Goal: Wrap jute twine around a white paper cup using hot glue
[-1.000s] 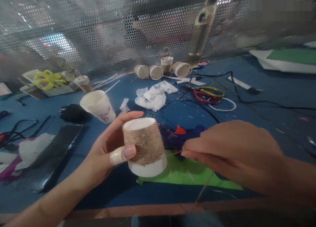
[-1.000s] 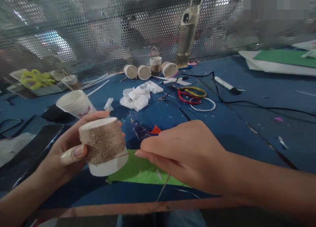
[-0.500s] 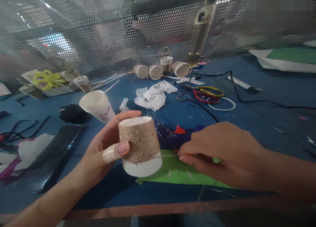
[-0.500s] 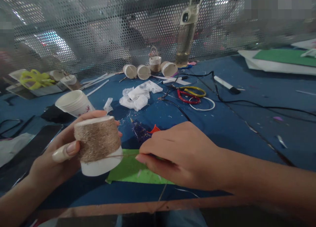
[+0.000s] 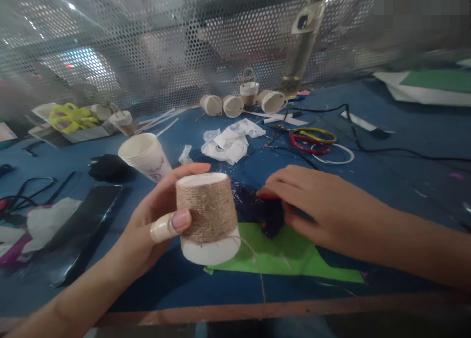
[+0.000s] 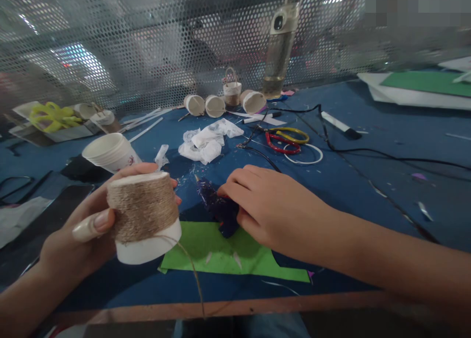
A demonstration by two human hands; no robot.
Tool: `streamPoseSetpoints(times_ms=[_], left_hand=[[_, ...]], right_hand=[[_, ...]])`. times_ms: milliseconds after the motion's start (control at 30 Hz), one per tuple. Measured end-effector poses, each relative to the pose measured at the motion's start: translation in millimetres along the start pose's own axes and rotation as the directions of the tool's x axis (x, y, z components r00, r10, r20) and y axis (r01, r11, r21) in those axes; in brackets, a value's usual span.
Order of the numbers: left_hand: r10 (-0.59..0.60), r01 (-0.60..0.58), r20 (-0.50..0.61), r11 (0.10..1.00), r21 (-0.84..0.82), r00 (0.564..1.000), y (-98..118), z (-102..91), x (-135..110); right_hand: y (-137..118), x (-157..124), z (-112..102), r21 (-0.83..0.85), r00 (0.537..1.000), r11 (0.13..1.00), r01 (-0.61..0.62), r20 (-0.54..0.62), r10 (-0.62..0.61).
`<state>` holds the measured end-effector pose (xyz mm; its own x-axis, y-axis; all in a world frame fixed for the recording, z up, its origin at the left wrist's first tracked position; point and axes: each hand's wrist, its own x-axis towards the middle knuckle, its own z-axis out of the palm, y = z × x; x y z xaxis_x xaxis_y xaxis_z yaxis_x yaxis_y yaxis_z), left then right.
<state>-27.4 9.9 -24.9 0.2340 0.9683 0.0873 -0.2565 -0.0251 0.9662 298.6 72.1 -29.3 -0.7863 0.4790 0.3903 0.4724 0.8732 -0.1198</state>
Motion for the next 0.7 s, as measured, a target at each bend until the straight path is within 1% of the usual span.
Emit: streamPoseSetpoints(times_ms=[67,267,433,567,700], left_hand=[[0.01,-0.01,-0.01,1.0,0.004,1.0,1.1,0.6,0.0],[0.005,-0.004,0.021,1.0,0.0,1.0,0.1,-1.1,-0.5],[-0.009,0.01,0.036,1.0,-0.008,0.999,-1.1,-2.7,-1.0],[-0.004,0.004,0.026,1.0,-0.003,1.0,-2.2,-4.1,-0.8],[-0.005,0.004,0.022,1.0,0.014,1.0,-2.1,-4.8,-1.6]], right_hand=[[2.2,-1.9,3.2,-0.031,1.0,0.999,0.026,0.01,-0.026],[3.4,-8.5,5.7,-0.05,0.998,0.998,0.032,0.047,-0.03],[5.0,-12.4,8.3,-0.105,0.997,0.994,0.041,0.068,-0.034],[7.4,-13.9,11.7,-0.081,0.997,0.997,0.01,0.083,-0.004],[10.7,-13.1,9.7,-0.034,0.995,0.999,-0.038,0.095,0.041]])
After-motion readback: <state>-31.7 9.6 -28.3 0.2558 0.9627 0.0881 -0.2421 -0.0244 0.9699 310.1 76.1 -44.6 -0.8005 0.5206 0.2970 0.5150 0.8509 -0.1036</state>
